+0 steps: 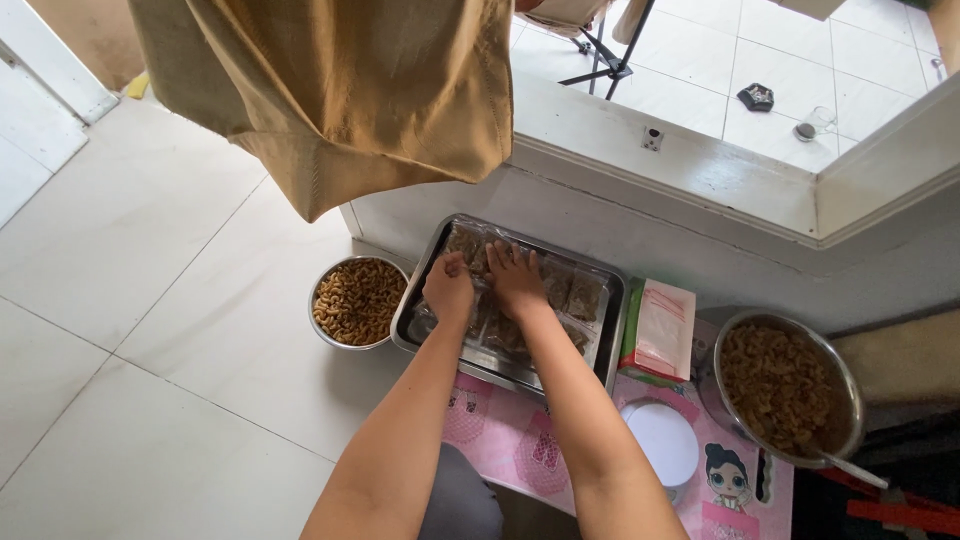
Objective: Weighing dry food portions and putting them into small plastic bags using a spoon and a digital scale.
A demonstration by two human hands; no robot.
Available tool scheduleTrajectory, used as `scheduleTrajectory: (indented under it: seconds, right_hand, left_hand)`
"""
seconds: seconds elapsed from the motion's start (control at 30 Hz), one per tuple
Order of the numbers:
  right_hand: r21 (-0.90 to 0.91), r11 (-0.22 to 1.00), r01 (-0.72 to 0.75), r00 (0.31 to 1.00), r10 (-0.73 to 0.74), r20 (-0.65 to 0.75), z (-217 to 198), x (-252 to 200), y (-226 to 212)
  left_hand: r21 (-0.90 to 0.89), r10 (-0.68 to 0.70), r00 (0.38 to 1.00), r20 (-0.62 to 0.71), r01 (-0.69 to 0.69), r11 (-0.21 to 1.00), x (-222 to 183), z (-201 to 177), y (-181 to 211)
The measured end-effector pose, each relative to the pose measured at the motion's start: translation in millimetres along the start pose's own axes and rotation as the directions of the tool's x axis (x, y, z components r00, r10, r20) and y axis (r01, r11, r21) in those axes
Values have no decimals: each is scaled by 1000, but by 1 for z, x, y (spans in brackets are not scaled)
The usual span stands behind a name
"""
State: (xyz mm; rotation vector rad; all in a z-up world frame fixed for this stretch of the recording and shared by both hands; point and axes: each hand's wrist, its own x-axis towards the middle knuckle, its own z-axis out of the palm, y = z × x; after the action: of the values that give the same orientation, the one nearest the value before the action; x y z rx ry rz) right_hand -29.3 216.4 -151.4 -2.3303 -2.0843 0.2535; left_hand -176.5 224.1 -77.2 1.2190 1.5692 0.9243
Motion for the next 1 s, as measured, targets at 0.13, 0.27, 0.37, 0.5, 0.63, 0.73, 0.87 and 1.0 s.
scheduleTrajectory:
  seconds: [0.13, 0.27, 0.37, 0.5, 0.63, 0.73, 0.87, 1.0]
  right_hand:
    - [137, 990, -19, 998, 27, -56, -37, -37, 2]
    - [260, 966, -3, 936, 94, -339, -41, -82, 36]
    - [265, 962, -59, 850, 188, -492, -38, -109, 89]
    - [370, 913, -173, 742, 368, -560, -47, -162, 164]
    - [407, 806, -430, 823, 536, -191, -74, -222, 180]
    - [429, 786, -446, 874, 485, 20, -82, -246, 163]
    - [473, 795, -381, 843, 508, -175, -48, -238, 173]
    - [684, 630, -367, 749, 636, -184, -63, -248, 165]
  left_hand:
    - [-8, 7, 1000, -9, -7, 1000, 7, 8, -4]
    - [-31, 45, 994, 102, -42, 999, -7, 15, -4]
    - [-33, 88, 965, 247, -82, 996, -24, 27, -1]
    - [-7, 93, 936, 339, -96, 995, -52, 43, 18]
    - [-37, 131, 915, 381, -126, 991, -56, 94, 1]
    - [-37, 148, 899, 411, -146, 989, -85, 110, 9]
    - [-19, 203, 864, 460, -218, 976, -108, 130, 13]
    - [-38, 224, 840, 495, -236, 971, -136, 126, 28]
